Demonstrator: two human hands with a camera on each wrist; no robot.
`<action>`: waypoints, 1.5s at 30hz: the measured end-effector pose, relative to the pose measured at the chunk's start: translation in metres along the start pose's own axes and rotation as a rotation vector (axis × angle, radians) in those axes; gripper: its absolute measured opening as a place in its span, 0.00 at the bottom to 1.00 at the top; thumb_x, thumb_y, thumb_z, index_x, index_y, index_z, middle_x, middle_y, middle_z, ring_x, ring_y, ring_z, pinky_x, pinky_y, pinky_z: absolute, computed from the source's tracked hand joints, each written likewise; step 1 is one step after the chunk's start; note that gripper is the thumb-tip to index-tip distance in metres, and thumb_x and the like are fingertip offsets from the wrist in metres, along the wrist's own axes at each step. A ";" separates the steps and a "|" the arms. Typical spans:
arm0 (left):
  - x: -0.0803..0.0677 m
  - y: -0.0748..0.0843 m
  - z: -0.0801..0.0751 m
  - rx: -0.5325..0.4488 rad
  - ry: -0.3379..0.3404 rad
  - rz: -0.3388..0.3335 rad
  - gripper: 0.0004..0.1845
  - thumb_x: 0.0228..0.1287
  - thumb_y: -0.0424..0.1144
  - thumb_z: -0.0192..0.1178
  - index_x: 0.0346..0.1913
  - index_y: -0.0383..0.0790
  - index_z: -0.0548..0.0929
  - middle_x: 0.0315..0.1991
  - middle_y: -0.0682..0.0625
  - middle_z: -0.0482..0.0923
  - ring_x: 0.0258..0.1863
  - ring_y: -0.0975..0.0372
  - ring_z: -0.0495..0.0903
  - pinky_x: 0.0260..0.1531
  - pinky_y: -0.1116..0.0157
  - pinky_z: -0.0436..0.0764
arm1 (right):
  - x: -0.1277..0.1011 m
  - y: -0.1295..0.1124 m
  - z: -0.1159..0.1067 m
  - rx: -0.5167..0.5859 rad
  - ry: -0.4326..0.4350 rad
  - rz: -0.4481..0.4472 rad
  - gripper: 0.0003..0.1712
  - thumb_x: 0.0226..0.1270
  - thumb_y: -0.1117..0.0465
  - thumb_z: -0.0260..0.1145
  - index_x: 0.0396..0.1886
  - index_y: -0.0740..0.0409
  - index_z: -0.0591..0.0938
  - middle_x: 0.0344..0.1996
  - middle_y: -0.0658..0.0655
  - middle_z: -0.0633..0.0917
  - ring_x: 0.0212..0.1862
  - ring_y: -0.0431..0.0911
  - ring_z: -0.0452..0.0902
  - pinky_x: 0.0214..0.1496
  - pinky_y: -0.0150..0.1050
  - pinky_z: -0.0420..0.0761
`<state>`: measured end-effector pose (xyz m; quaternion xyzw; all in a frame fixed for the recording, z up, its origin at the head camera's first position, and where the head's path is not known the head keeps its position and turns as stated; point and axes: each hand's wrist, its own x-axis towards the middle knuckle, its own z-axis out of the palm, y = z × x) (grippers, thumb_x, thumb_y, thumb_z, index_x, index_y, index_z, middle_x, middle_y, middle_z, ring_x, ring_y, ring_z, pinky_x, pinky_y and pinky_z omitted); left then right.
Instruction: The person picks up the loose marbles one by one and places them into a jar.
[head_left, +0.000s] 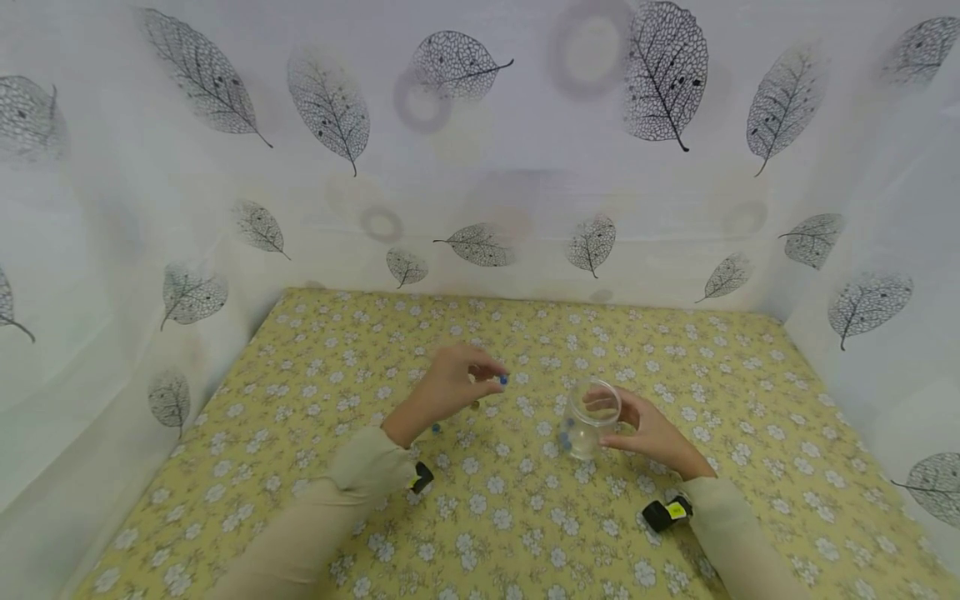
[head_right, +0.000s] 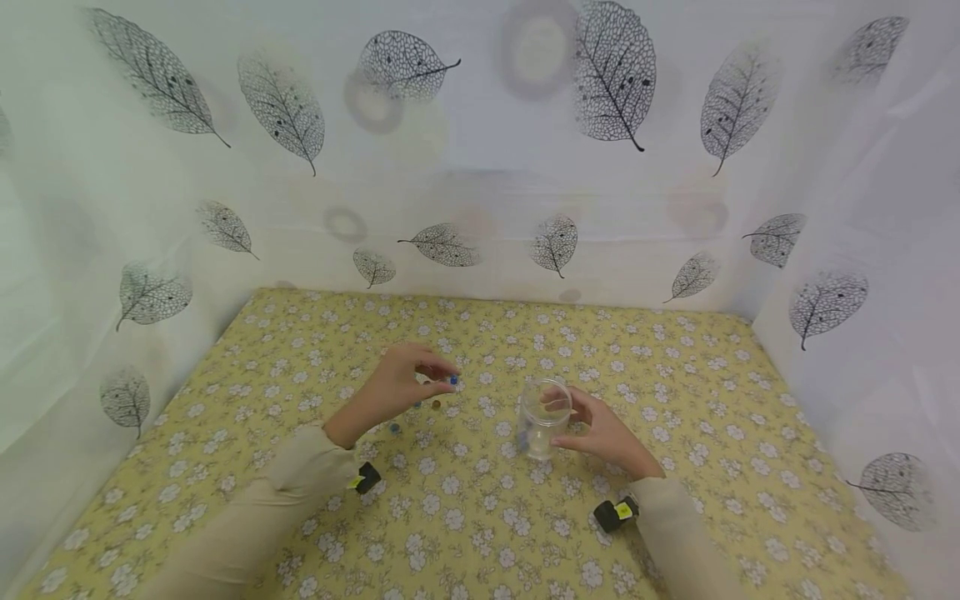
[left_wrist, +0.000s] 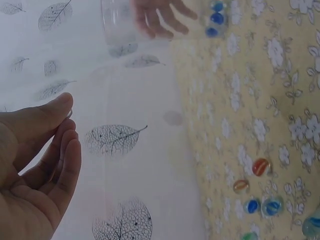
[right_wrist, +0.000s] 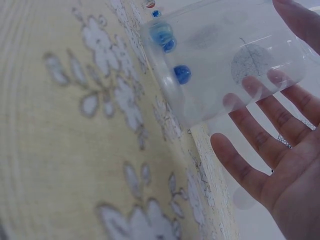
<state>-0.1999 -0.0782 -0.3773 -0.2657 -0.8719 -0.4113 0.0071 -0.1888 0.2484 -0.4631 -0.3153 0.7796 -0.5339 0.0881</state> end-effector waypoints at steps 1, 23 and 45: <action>0.002 0.002 0.003 -0.007 -0.005 0.006 0.09 0.54 0.35 0.68 0.40 0.43 0.87 0.36 0.51 0.82 0.33 0.65 0.79 0.33 0.74 0.80 | 0.000 0.000 0.000 0.002 0.000 0.001 0.37 0.58 0.73 0.65 0.66 0.74 0.61 0.58 0.71 0.71 0.57 0.40 0.75 0.56 0.28 0.75; 0.034 0.028 0.054 -0.027 -0.077 0.072 0.09 0.56 0.37 0.67 0.40 0.40 0.87 0.37 0.50 0.83 0.33 0.66 0.80 0.39 0.77 0.79 | -0.003 0.001 0.000 0.007 0.001 0.027 0.37 0.59 0.72 0.65 0.67 0.71 0.62 0.58 0.72 0.71 0.57 0.44 0.76 0.56 0.31 0.76; 0.042 0.032 0.065 -0.008 -0.137 0.058 0.12 0.56 0.38 0.67 0.43 0.40 0.86 0.37 0.50 0.83 0.35 0.65 0.80 0.39 0.77 0.79 | -0.001 0.003 -0.003 0.015 -0.016 0.020 0.37 0.59 0.73 0.64 0.67 0.73 0.60 0.59 0.74 0.70 0.58 0.50 0.74 0.56 0.30 0.76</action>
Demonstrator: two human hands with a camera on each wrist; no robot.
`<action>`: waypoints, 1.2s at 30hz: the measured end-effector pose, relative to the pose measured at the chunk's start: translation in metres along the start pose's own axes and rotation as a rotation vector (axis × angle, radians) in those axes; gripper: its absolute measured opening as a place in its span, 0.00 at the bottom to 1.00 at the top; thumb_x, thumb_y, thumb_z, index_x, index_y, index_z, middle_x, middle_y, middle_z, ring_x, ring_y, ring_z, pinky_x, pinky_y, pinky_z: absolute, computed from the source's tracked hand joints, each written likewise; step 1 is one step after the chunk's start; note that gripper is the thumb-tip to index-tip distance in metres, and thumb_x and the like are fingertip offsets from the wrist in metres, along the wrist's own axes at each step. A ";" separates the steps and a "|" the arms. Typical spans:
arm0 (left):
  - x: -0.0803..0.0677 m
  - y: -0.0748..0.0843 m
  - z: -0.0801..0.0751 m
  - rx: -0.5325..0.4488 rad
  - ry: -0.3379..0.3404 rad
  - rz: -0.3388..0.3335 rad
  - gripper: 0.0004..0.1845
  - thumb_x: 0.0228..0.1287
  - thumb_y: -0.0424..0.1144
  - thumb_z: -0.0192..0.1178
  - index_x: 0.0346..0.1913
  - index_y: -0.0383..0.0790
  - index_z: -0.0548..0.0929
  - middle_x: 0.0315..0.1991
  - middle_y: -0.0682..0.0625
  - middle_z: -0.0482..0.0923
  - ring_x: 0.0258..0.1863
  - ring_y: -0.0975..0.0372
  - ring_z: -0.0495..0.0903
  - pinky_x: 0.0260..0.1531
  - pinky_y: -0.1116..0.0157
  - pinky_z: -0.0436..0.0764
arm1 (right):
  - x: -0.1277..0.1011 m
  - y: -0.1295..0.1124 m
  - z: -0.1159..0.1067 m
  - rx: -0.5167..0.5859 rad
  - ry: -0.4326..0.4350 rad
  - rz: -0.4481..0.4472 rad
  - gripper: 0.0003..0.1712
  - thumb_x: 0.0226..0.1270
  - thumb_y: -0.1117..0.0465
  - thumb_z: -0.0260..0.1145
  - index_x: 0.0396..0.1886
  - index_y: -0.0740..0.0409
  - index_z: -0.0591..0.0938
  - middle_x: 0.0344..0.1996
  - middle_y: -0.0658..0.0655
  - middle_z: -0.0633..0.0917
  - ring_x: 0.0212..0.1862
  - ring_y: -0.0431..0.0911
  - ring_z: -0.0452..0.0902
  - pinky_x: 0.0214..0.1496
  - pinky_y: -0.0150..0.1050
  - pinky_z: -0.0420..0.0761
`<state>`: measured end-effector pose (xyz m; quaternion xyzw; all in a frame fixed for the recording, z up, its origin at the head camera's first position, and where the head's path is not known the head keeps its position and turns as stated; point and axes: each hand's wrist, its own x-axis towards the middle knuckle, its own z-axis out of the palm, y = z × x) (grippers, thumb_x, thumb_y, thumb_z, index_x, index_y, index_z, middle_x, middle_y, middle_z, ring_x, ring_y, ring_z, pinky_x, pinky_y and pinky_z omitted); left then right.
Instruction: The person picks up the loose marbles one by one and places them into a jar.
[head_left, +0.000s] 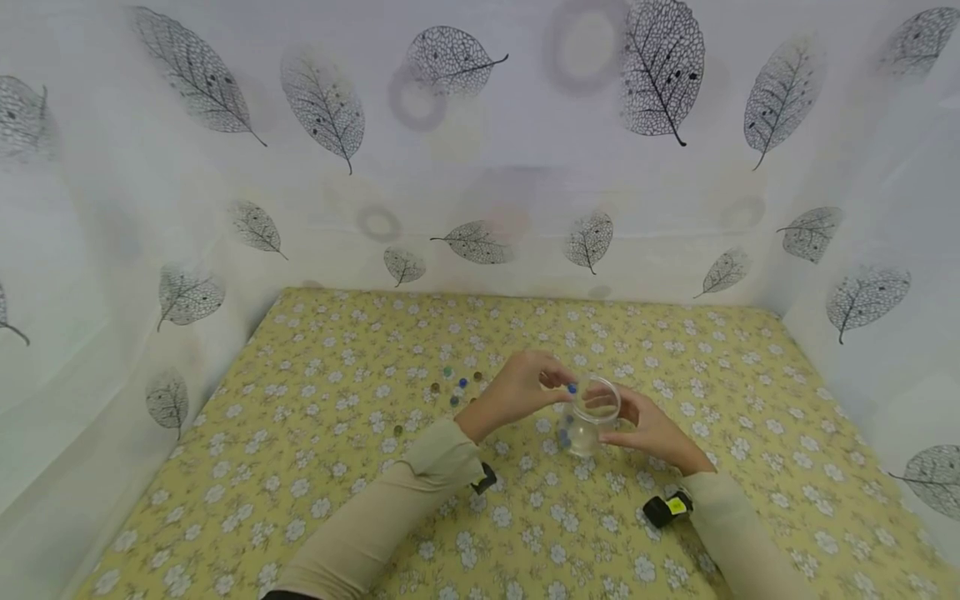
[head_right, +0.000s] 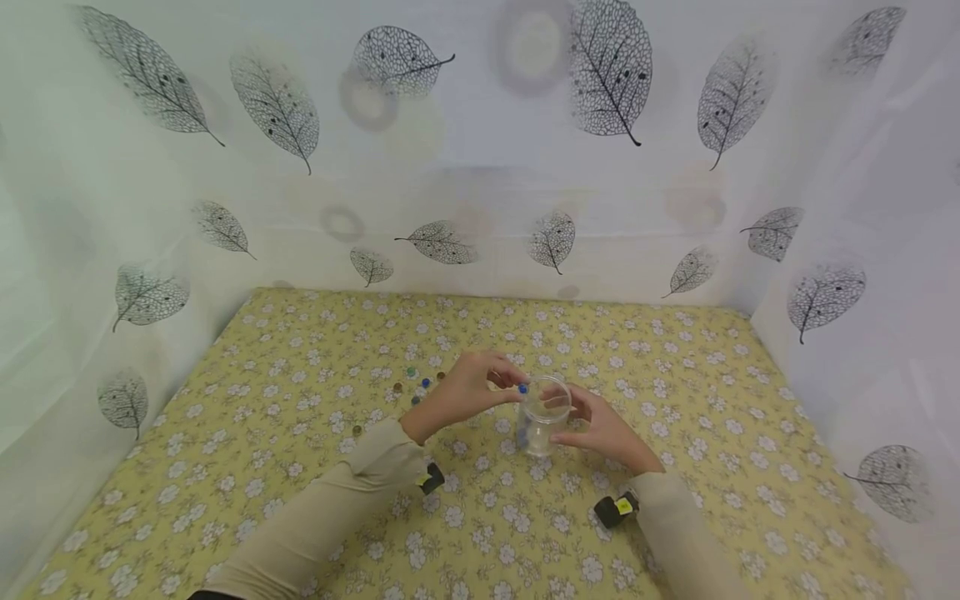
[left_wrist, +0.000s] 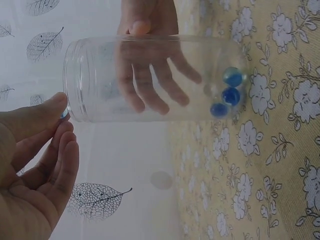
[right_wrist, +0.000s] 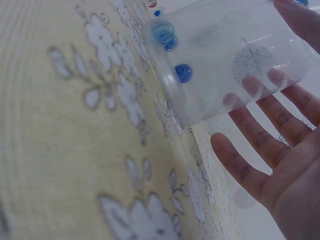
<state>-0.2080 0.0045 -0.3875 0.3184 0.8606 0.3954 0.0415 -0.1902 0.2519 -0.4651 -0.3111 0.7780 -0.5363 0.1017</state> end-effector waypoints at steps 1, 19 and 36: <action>0.000 0.000 0.000 0.003 -0.003 -0.001 0.12 0.56 0.38 0.67 0.44 0.40 0.86 0.37 0.50 0.83 0.35 0.65 0.80 0.39 0.77 0.79 | 0.000 0.000 0.000 0.000 -0.001 0.000 0.37 0.59 0.73 0.64 0.67 0.72 0.60 0.59 0.74 0.70 0.58 0.50 0.74 0.56 0.30 0.76; -0.003 -0.001 -0.005 -0.012 0.009 0.023 0.13 0.55 0.40 0.67 0.44 0.41 0.86 0.39 0.50 0.84 0.36 0.66 0.80 0.41 0.77 0.78 | 0.001 0.001 -0.001 0.014 -0.004 -0.005 0.36 0.59 0.72 0.65 0.67 0.70 0.62 0.58 0.73 0.71 0.57 0.50 0.75 0.56 0.31 0.76; -0.034 -0.020 -0.038 0.008 0.043 0.002 0.12 0.57 0.39 0.66 0.44 0.42 0.85 0.39 0.50 0.83 0.36 0.65 0.80 0.40 0.73 0.80 | 0.001 -0.001 0.000 0.014 0.003 -0.003 0.36 0.58 0.74 0.65 0.66 0.72 0.62 0.57 0.74 0.71 0.57 0.42 0.75 0.56 0.29 0.76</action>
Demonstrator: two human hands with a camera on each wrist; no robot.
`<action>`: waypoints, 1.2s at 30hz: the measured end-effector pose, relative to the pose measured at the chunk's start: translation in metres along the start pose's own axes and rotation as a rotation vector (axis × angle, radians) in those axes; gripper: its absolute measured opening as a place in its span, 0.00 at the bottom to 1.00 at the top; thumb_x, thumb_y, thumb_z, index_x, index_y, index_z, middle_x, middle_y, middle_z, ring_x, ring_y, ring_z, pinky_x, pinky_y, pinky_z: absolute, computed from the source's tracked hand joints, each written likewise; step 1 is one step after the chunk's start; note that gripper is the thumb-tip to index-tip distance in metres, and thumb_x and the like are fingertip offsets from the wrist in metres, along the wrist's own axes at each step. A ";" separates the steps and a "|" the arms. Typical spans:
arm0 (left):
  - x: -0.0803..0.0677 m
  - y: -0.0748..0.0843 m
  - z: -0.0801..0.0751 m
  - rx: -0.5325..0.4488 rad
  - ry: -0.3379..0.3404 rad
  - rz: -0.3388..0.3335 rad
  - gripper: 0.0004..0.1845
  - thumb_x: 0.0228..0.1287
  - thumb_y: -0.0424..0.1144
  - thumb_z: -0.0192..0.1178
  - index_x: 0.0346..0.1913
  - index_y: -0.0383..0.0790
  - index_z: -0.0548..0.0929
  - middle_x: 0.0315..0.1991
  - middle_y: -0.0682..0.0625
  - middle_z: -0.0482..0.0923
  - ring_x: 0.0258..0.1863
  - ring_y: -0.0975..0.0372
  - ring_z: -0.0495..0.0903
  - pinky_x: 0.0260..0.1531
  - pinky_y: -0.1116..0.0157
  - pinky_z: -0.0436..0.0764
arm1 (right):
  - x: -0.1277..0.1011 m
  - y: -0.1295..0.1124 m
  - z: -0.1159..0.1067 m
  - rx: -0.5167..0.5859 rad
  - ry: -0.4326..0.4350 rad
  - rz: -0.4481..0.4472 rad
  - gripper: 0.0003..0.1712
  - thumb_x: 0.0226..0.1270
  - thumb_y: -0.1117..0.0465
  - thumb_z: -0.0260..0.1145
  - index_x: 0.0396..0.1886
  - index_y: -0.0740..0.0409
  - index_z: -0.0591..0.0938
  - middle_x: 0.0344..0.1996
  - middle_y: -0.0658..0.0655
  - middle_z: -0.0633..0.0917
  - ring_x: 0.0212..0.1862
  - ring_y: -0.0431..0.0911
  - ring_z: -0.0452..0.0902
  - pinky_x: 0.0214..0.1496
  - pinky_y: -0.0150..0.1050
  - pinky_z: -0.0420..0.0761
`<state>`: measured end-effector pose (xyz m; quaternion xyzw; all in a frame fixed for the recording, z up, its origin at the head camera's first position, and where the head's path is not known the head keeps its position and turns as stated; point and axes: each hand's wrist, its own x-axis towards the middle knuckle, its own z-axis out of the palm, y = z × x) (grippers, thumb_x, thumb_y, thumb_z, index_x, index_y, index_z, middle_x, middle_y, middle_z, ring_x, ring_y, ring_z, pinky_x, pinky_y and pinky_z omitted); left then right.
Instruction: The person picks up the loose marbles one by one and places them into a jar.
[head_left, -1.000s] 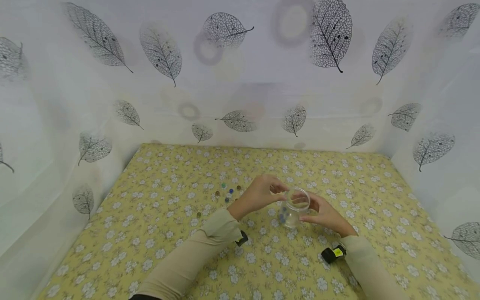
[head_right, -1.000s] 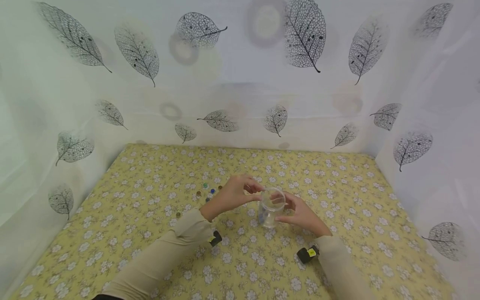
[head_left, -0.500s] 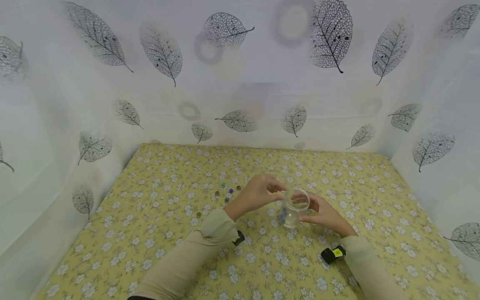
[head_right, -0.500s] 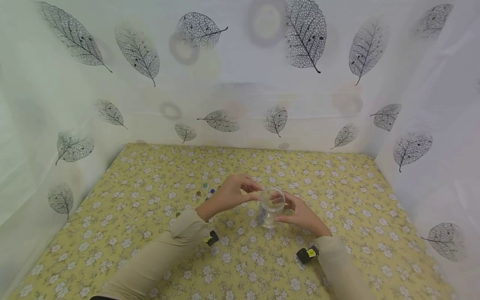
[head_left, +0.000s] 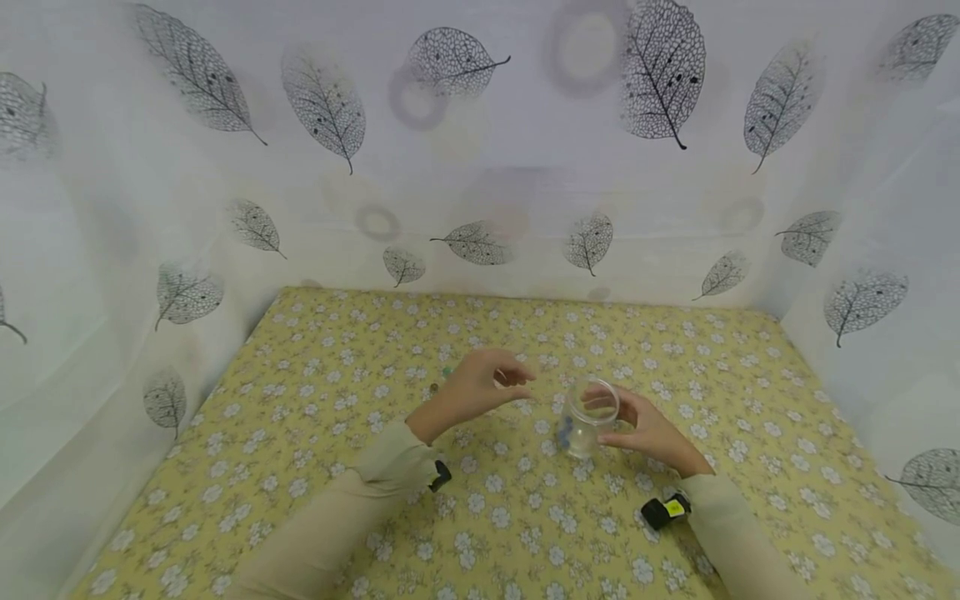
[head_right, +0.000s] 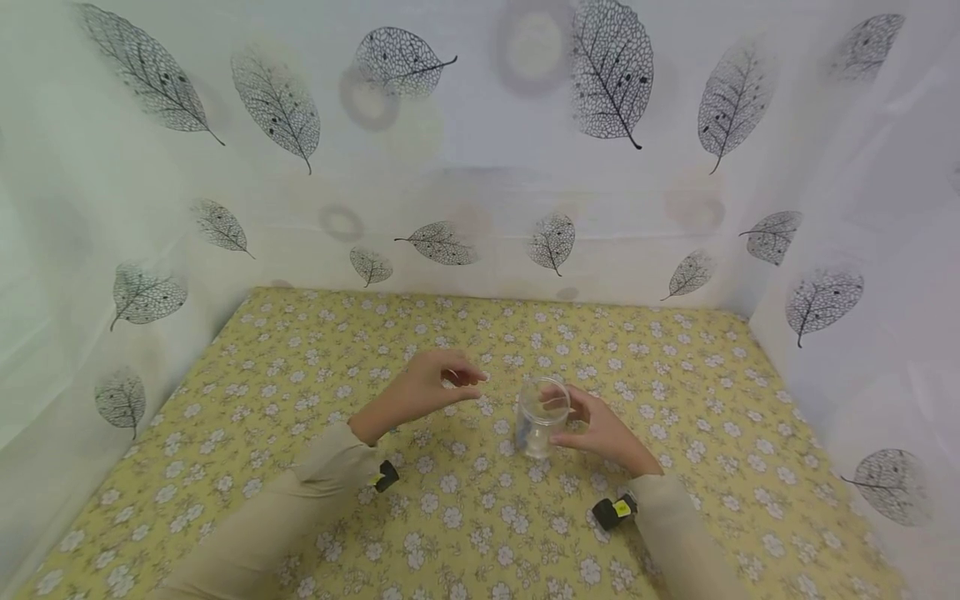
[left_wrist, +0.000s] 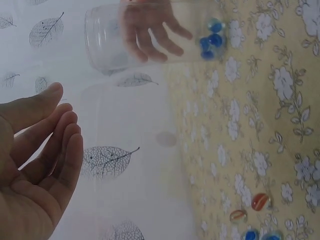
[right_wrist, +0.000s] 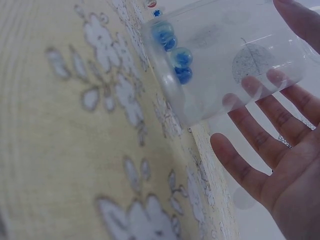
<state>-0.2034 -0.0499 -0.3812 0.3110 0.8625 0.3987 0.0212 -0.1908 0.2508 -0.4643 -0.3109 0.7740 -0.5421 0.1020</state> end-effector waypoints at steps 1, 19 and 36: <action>-0.003 -0.002 -0.003 0.002 -0.001 0.001 0.12 0.58 0.39 0.66 0.44 0.42 0.85 0.39 0.50 0.83 0.36 0.64 0.80 0.40 0.73 0.80 | 0.000 0.000 0.000 -0.002 0.001 0.000 0.36 0.58 0.74 0.65 0.66 0.72 0.62 0.57 0.74 0.72 0.57 0.41 0.75 0.56 0.29 0.76; -0.045 -0.027 -0.060 0.020 0.011 0.005 0.12 0.58 0.39 0.66 0.45 0.46 0.85 0.40 0.53 0.83 0.38 0.66 0.80 0.42 0.69 0.82 | 0.000 0.000 0.001 -0.017 0.003 0.012 0.35 0.59 0.72 0.65 0.65 0.72 0.63 0.57 0.73 0.72 0.57 0.43 0.75 0.55 0.30 0.76; -0.095 -0.074 -0.074 0.026 -0.007 -0.162 0.13 0.57 0.40 0.66 0.44 0.40 0.85 0.37 0.51 0.83 0.35 0.66 0.79 0.39 0.69 0.82 | 0.000 -0.001 0.002 -0.042 0.006 0.023 0.35 0.58 0.72 0.65 0.66 0.68 0.64 0.58 0.71 0.72 0.57 0.41 0.75 0.55 0.29 0.76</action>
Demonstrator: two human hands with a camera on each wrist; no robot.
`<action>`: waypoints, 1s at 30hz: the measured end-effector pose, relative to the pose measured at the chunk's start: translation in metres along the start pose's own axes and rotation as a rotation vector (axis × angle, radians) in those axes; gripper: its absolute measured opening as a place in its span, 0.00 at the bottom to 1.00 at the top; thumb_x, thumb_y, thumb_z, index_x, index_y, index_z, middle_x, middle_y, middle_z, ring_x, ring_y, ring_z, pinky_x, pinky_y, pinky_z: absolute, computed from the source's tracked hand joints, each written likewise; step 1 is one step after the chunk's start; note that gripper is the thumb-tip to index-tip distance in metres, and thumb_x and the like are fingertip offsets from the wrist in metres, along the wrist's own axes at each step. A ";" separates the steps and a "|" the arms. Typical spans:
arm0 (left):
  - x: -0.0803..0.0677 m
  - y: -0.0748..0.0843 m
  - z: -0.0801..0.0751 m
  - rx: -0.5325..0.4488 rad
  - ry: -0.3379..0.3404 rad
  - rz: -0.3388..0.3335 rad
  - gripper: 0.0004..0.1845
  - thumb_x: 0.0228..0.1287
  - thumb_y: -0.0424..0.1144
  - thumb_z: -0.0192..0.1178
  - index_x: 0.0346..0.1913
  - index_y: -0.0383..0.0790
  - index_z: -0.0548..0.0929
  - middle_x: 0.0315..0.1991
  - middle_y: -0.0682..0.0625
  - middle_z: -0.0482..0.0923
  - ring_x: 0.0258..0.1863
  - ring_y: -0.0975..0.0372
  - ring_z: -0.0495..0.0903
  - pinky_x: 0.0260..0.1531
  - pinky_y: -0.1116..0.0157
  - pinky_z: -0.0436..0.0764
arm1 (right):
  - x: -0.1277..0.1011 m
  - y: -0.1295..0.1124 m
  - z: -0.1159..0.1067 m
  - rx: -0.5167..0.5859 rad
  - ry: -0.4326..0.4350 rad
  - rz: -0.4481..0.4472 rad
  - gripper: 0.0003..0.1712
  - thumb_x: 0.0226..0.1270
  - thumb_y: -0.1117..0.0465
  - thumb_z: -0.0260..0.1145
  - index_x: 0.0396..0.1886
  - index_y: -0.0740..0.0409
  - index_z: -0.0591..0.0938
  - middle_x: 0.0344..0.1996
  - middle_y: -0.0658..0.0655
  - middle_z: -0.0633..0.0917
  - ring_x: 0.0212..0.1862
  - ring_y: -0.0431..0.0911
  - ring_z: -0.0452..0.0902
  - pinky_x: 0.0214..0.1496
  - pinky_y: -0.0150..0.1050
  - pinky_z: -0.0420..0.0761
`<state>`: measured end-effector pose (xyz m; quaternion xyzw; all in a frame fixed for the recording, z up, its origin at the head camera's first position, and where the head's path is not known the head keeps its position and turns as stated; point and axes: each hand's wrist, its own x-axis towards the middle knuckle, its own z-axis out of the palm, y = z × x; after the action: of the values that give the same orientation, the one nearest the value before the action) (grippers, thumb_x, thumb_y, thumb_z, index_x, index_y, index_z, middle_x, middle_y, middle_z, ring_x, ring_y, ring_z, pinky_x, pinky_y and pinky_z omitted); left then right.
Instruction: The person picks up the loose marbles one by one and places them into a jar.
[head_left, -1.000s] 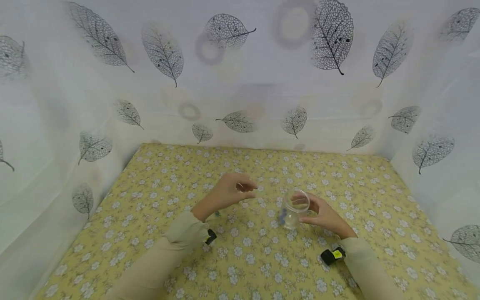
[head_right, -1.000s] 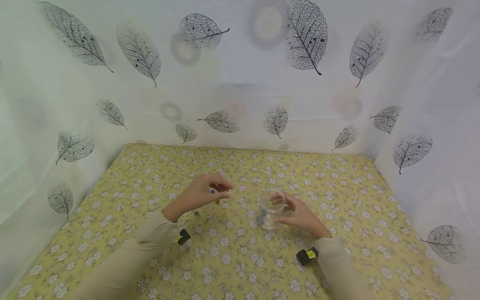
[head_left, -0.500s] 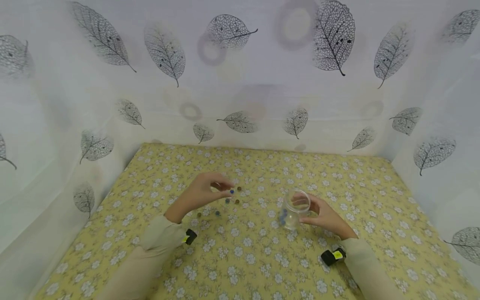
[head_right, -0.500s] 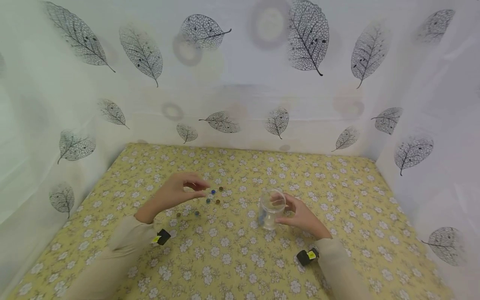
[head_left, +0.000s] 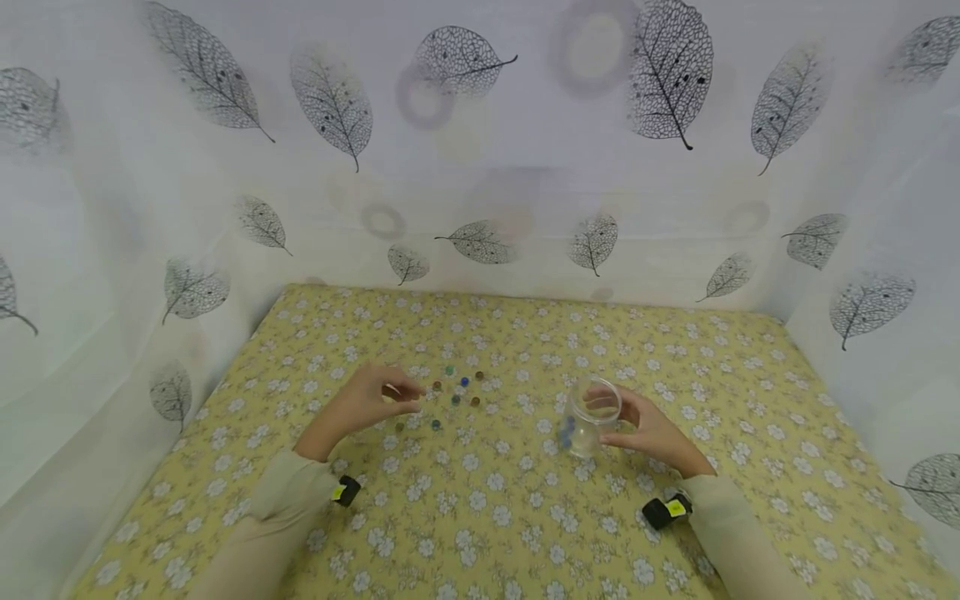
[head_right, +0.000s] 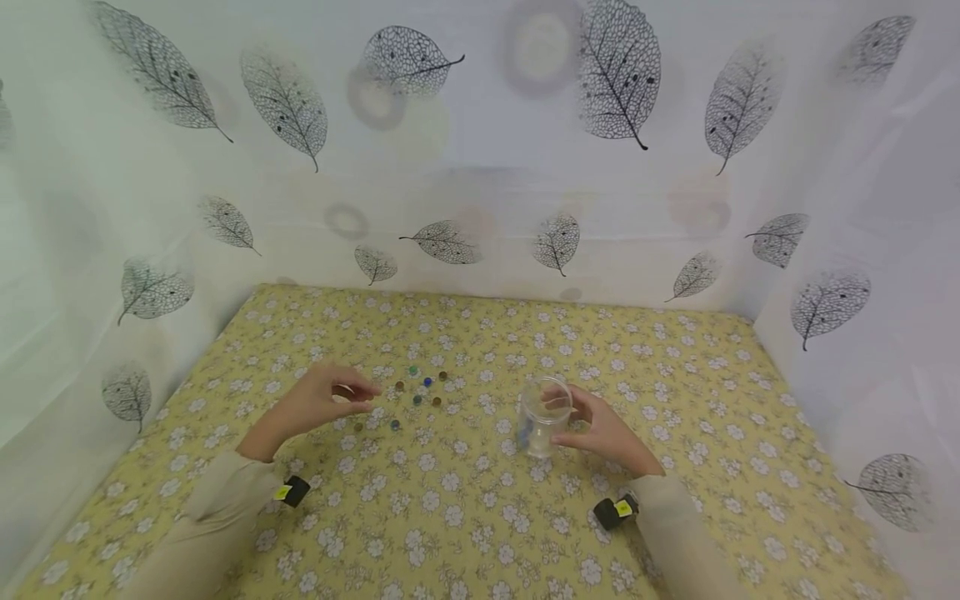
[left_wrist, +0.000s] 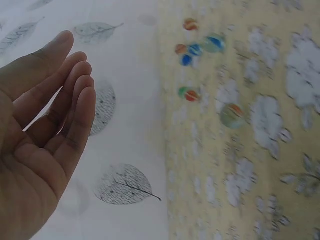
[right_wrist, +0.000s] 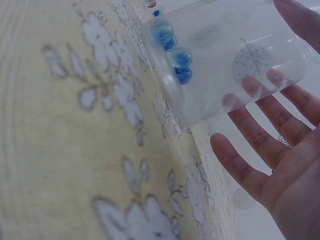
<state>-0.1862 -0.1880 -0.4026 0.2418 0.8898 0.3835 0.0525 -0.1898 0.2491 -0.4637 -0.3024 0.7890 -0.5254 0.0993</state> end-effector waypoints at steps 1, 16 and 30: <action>-0.002 -0.003 0.001 0.005 -0.005 -0.005 0.13 0.57 0.40 0.66 0.44 0.40 0.85 0.38 0.51 0.83 0.35 0.66 0.79 0.39 0.69 0.82 | 0.000 0.000 0.000 -0.003 0.001 0.001 0.35 0.58 0.72 0.65 0.66 0.68 0.64 0.58 0.70 0.72 0.57 0.41 0.75 0.55 0.29 0.76; -0.013 -0.042 0.012 0.006 -0.110 -0.124 0.10 0.55 0.35 0.67 0.41 0.38 0.85 0.36 0.48 0.83 0.32 0.66 0.79 0.34 0.70 0.81 | -0.001 -0.001 0.000 0.028 -0.005 0.003 0.36 0.59 0.72 0.65 0.66 0.70 0.63 0.59 0.73 0.70 0.57 0.38 0.74 0.54 0.30 0.77; -0.010 -0.052 0.015 0.017 -0.166 -0.127 0.09 0.54 0.33 0.67 0.40 0.37 0.85 0.36 0.48 0.84 0.31 0.66 0.79 0.32 0.72 0.79 | 0.000 -0.001 -0.001 0.025 -0.011 0.014 0.36 0.60 0.71 0.65 0.66 0.70 0.62 0.59 0.72 0.71 0.57 0.36 0.74 0.55 0.31 0.77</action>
<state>-0.1934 -0.2141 -0.4511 0.2165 0.8992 0.3503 0.1481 -0.1895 0.2495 -0.4628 -0.2984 0.7841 -0.5328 0.1111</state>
